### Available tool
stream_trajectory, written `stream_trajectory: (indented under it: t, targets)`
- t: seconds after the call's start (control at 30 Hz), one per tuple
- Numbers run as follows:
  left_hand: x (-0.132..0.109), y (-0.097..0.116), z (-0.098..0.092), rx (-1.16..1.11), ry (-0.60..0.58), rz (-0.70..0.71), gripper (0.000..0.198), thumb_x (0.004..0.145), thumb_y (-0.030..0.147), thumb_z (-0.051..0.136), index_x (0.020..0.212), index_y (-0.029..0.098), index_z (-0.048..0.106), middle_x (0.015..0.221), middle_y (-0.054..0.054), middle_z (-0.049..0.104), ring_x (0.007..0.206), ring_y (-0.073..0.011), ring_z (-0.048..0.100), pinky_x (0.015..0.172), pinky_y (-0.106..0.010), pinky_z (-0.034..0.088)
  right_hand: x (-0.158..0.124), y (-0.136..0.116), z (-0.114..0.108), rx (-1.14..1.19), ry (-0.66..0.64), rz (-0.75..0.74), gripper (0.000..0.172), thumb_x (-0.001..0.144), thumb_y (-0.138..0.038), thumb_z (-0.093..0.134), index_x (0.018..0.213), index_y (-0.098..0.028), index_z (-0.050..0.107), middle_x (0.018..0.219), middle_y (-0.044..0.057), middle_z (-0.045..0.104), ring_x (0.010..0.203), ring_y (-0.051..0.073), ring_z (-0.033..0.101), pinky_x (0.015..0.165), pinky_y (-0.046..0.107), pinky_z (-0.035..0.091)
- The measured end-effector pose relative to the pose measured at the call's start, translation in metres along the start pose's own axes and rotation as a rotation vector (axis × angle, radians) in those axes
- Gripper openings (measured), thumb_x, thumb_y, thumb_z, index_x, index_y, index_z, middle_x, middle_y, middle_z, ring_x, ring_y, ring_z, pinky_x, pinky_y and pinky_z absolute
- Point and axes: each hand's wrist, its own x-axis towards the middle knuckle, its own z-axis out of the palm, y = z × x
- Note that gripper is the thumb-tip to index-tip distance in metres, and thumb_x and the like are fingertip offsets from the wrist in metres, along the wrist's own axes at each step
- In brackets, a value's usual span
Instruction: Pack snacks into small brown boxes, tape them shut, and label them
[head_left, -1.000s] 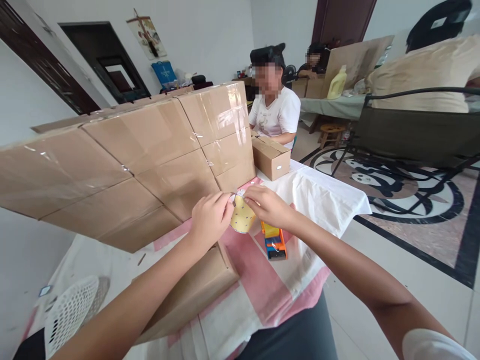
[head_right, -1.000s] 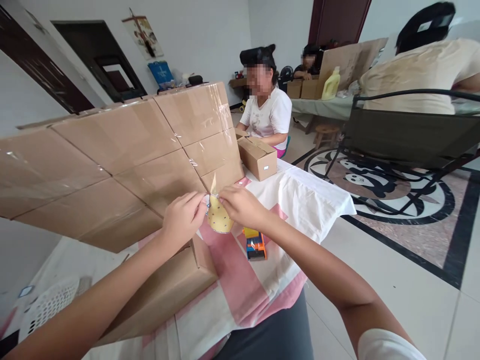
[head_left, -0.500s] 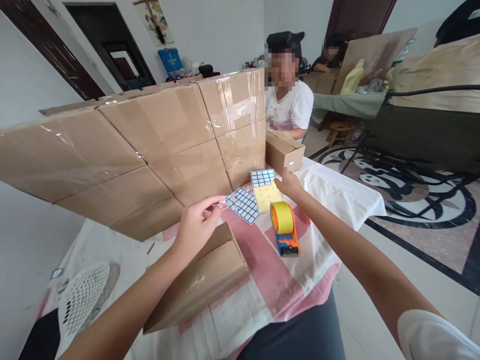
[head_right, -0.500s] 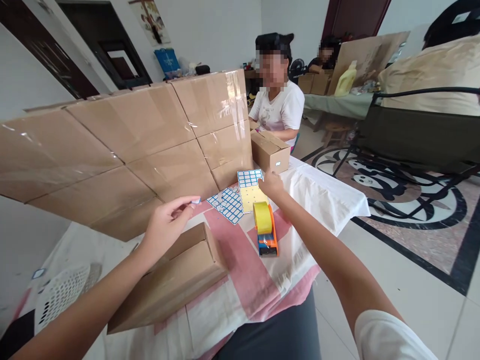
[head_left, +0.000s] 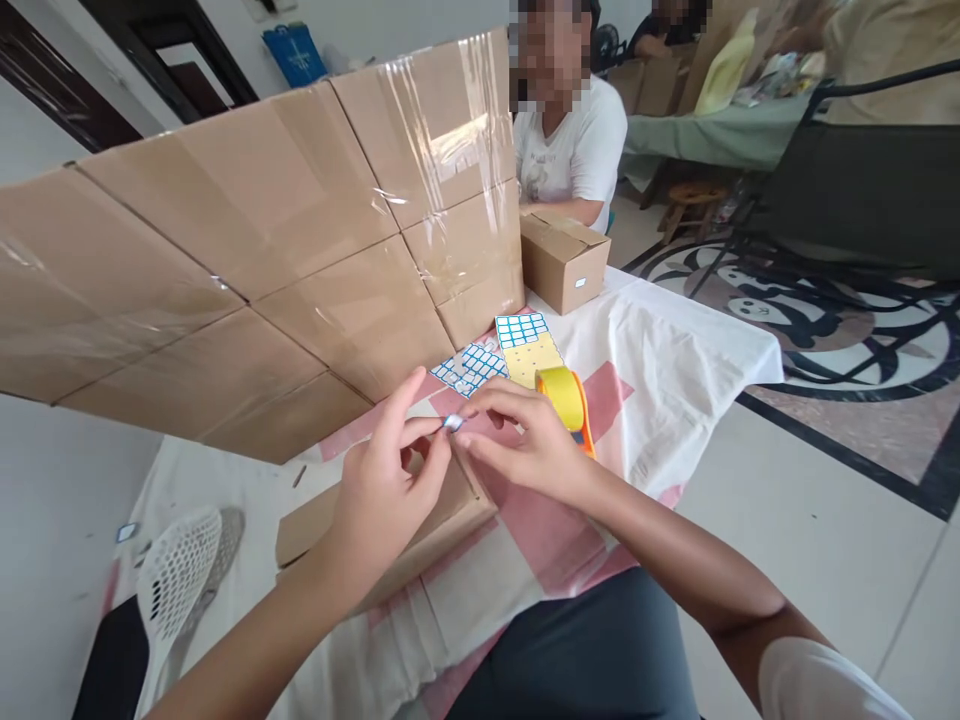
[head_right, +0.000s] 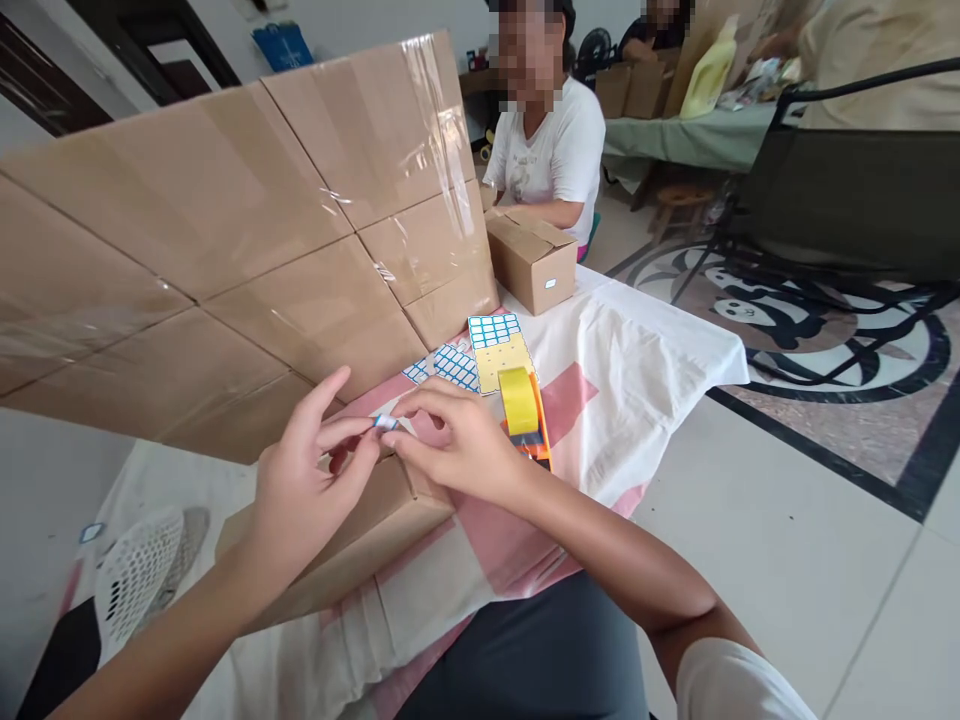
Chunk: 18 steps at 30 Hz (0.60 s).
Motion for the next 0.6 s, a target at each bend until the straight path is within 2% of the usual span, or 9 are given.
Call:
stream_trajectory:
  t: [0.13, 0.2, 0.3, 0.37, 0.4, 0.47, 0.53, 0.6]
  targets:
    - [-0.004, 0.004, 0.003, 0.052, -0.005, 0.000, 0.057, 0.094, 0.026, 0.061, 0.148, 0.026, 0.045, 0.093, -0.001, 0.079, 0.074, -0.0130, 0.072, 0.062, -0.022, 0.053, -0.007, 0.001, 0.000, -0.028, 0.038, -0.102, 0.005, 0.095, -0.025, 0.067, 0.097, -0.022, 0.070, 0.096, 0.006, 0.069, 0.090, 0.019, 0.064, 0.078, 0.034, 0.050]
    - [-0.007, 0.006, 0.002, 0.087, -0.012, -0.030, 0.060, 0.093, 0.029, 0.062, 0.150, 0.027, 0.042, 0.093, -0.001, 0.079, 0.074, -0.0138, 0.072, 0.062, -0.023, 0.053, -0.011, 0.004, -0.001, -0.022, 0.048, -0.098, 0.009, 0.098, -0.024, 0.062, 0.094, -0.022, 0.070, 0.094, 0.006, 0.068, 0.088, 0.019, 0.064, 0.079, 0.035, 0.050]
    - [-0.013, -0.002, -0.008, 0.164, 0.064, -0.140, 0.074, 0.092, 0.034, 0.065, 0.156, 0.029, 0.029, 0.110, -0.004, 0.078, 0.083, -0.0172, 0.071, 0.066, -0.028, 0.054, -0.019, 0.016, -0.005, 0.026, 0.057, 0.071, 0.015, 0.099, -0.029, 0.061, 0.088, -0.021, 0.067, 0.085, 0.004, 0.066, 0.078, 0.017, 0.059, 0.071, 0.032, 0.047]
    - [-0.018, -0.017, -0.020, 0.266, 0.107, -0.235, 0.076, 0.092, 0.037, 0.064, 0.157, 0.029, 0.026, 0.125, -0.007, 0.074, 0.096, -0.0212, 0.070, 0.071, -0.032, 0.055, -0.028, 0.028, -0.008, 0.146, -0.001, 0.230, 0.019, 0.099, -0.034, 0.060, 0.086, -0.021, 0.064, 0.080, 0.002, 0.063, 0.075, 0.016, 0.058, 0.067, 0.030, 0.045]
    - [-0.020, -0.027, -0.026, 0.338, 0.069, -0.286, 0.073, 0.093, 0.039, 0.061, 0.156, 0.029, 0.028, 0.132, -0.008, 0.070, 0.102, -0.0237, 0.070, 0.075, -0.034, 0.055, -0.033, 0.035, -0.009, 0.224, -0.059, 0.312, 0.022, 0.099, -0.037, 0.059, 0.086, -0.020, 0.062, 0.078, 0.001, 0.062, 0.073, 0.015, 0.057, 0.065, 0.028, 0.045]
    - [-0.026, -0.049, -0.037, 0.473, -0.125, -0.416, 0.057, 0.097, 0.046, 0.052, 0.150, 0.026, 0.043, 0.135, -0.010, 0.069, 0.107, -0.0287, 0.069, 0.083, -0.040, 0.054, -0.044, 0.048, -0.009, 0.376, -0.194, 0.466, 0.026, 0.099, -0.042, 0.058, 0.086, -0.020, 0.058, 0.073, -0.001, 0.057, 0.065, 0.013, 0.054, 0.059, 0.025, 0.043]
    - [-0.032, -0.065, -0.044, 0.517, -0.347, -0.553, 0.046, 0.100, 0.049, 0.041, 0.136, 0.027, 0.059, 0.126, -0.007, 0.074, 0.107, -0.0308, 0.070, 0.089, -0.042, 0.052, -0.055, 0.059, -0.006, 0.487, -0.290, 0.579, 0.029, 0.099, -0.045, 0.058, 0.085, -0.020, 0.055, 0.067, -0.004, 0.052, 0.057, 0.010, 0.049, 0.052, 0.023, 0.039]
    - [-0.037, -0.073, -0.046, 0.488, -0.446, -0.627, 0.042, 0.101, 0.048, 0.037, 0.123, 0.032, 0.068, 0.113, -0.002, 0.078, 0.106, -0.0289, 0.070, 0.090, -0.039, 0.051, -0.065, 0.067, 0.002, 0.579, -0.338, 0.632, 0.030, 0.097, -0.047, 0.059, 0.086, -0.020, 0.054, 0.065, -0.006, 0.050, 0.054, 0.009, 0.045, 0.049, 0.021, 0.036]
